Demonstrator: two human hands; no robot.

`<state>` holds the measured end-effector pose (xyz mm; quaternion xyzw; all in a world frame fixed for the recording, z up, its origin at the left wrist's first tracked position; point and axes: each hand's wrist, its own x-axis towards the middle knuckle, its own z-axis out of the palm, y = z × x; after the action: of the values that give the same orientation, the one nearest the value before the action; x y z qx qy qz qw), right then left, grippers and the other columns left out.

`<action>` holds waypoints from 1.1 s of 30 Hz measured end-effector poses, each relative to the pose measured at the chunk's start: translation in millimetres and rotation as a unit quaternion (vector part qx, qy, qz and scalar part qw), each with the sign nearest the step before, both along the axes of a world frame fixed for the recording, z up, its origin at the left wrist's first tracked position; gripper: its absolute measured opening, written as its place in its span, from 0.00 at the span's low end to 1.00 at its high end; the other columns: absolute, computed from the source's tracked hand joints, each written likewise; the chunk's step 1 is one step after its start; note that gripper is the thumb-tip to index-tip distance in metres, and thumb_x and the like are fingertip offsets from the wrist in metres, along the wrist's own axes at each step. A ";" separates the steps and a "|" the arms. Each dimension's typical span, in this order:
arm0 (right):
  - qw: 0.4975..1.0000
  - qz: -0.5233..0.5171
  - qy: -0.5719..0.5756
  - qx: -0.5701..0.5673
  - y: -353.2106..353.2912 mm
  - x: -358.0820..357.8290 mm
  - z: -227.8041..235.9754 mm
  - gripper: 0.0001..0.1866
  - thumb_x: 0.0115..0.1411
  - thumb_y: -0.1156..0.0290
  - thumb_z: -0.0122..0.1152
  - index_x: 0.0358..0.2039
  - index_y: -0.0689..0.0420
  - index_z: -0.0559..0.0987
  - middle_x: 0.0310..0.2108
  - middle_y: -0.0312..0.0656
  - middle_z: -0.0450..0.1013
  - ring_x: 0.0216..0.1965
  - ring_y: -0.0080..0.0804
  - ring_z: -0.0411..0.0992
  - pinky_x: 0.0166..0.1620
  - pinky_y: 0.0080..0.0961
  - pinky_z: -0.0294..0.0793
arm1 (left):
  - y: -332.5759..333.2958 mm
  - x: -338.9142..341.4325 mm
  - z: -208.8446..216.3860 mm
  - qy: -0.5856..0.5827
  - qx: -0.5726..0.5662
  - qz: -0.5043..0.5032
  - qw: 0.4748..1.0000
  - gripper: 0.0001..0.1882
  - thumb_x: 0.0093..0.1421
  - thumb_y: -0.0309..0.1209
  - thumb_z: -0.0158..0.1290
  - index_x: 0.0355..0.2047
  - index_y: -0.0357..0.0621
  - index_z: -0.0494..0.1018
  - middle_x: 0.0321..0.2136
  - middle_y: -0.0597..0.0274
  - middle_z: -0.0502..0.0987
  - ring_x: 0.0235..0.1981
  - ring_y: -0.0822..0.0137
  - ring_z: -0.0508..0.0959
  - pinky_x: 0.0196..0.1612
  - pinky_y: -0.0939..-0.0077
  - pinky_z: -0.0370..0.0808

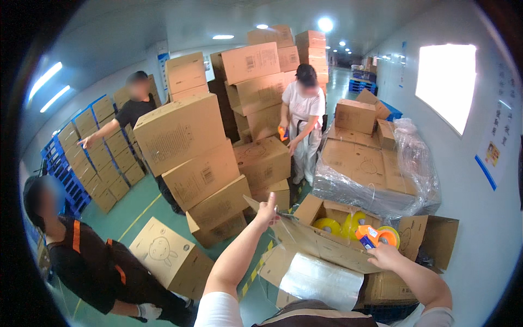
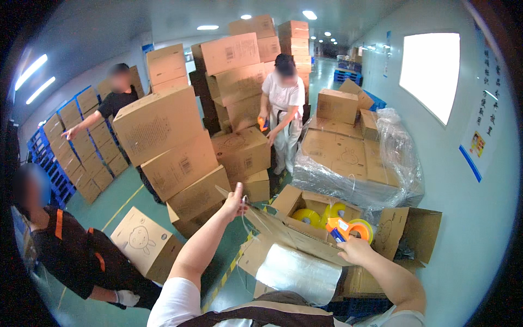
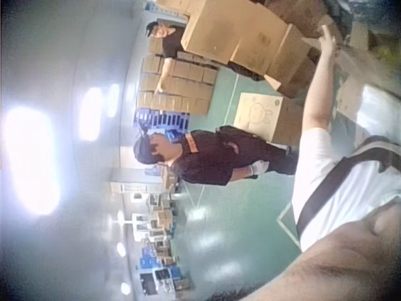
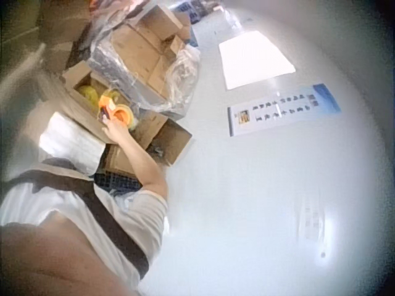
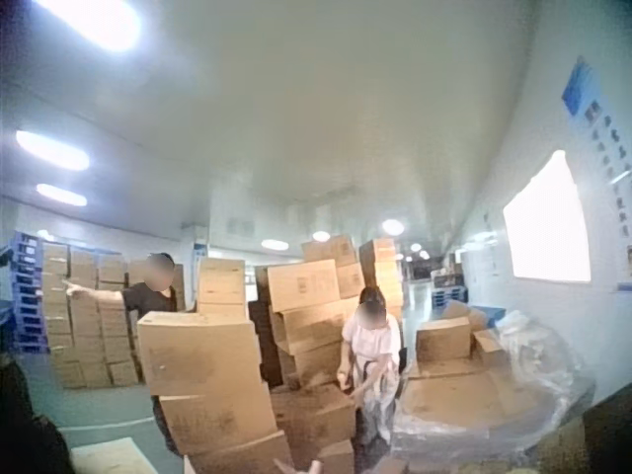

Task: The person uses a handheld tape dispenser to seal cardboard boxes in a warehouse. They repeatedly fold the box flaps, apply tape to the seams, and place the sealed boxes onto a stack.

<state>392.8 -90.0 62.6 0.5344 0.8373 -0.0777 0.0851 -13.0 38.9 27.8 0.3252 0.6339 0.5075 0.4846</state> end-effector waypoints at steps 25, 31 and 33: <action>0.988 -0.021 0.107 0.108 -34.5 14.6 102.1 0.14 0.47 0.60 0.60 0.30 0.57 0.77 0.23 0.51 0.68 0.29 0.47 0.68 0.32 0.39 0.66 | -80.9 -23.7 11.7 0.175 0.211 -0.029 0.961 0.19 0.61 0.42 0.46 0.16 0.48 0.66 0.11 0.78 0.57 0.12 0.82 0.53 0.15 0.84 0.48; 0.983 -0.113 0.115 0.083 -48.3 25.9 76.1 0.15 0.45 0.61 0.63 0.31 0.58 0.77 0.24 0.52 0.68 0.29 0.47 0.69 0.31 0.38 0.66 | -76.6 7.6 -20.4 -0.028 0.369 0.002 0.929 0.10 0.62 0.32 0.44 0.27 0.43 0.70 0.29 0.69 0.67 0.34 0.79 0.69 0.41 0.79 0.70; 0.982 -0.106 0.128 0.088 -45.7 30.8 78.1 0.15 0.44 0.62 0.63 0.31 0.58 0.77 0.24 0.52 0.68 0.29 0.47 0.69 0.32 0.38 0.66 | -79.5 17.9 -11.4 -0.205 0.323 0.002 0.924 0.13 0.61 0.28 0.40 0.43 0.39 0.68 0.49 0.59 0.68 0.53 0.67 0.64 0.56 0.62 0.63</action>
<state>423.6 -135.7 140.8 0.6110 0.7837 -0.0802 -0.0784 4.9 -40.7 16.4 0.3517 0.3230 0.7415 0.4713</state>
